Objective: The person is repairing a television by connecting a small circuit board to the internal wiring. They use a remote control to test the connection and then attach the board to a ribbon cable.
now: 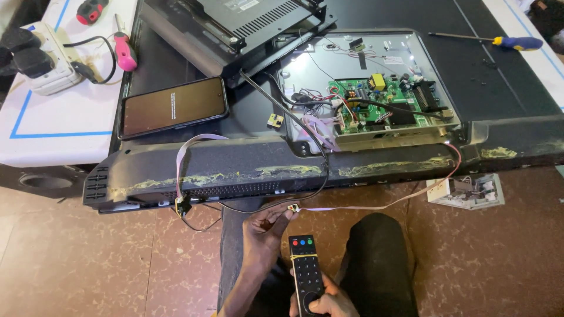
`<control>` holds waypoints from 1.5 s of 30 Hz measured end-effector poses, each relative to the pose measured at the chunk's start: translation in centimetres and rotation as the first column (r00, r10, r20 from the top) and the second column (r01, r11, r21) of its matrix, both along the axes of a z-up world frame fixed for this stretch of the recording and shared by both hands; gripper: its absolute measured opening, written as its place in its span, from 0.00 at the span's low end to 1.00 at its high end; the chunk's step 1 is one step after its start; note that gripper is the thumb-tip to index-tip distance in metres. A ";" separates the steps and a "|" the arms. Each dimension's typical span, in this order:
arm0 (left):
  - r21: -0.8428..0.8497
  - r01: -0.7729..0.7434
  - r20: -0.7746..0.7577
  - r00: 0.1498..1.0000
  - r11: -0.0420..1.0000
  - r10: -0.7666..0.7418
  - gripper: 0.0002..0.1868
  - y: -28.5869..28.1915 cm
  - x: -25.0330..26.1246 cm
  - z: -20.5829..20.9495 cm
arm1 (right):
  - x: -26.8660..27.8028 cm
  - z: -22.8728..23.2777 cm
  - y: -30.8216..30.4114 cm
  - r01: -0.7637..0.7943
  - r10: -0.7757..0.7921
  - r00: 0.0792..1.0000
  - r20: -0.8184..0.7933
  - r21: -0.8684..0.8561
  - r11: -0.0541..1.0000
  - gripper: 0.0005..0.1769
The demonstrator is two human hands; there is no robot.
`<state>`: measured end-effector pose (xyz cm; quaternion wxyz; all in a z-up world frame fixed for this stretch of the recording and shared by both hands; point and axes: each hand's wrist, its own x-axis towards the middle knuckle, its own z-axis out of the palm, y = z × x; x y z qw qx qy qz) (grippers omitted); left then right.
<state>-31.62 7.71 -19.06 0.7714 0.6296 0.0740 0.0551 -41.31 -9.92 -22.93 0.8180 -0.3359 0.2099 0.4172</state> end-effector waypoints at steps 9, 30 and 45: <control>-0.057 0.099 0.014 0.995 0.993 -0.099 0.16 0.0 -0.5 0.9 | -0.1 1.4 0.4 0.147 -0.156 0.987 -0.034 -0.185 0.972 0.35; -0.240 0.144 0.038 0.990 0.960 -0.139 0.15 -0.2 -1.2 0.6 | 2.5 11.0 2.1 0.295 -0.254 0.949 0.185 -0.242 0.925 0.44; -0.126 0.107 -0.014 0.994 0.986 -0.110 0.16 -0.3 -1.7 2.5 | 1.9 9.4 2.8 0.218 -0.232 0.973 -0.007 -0.312 0.925 0.18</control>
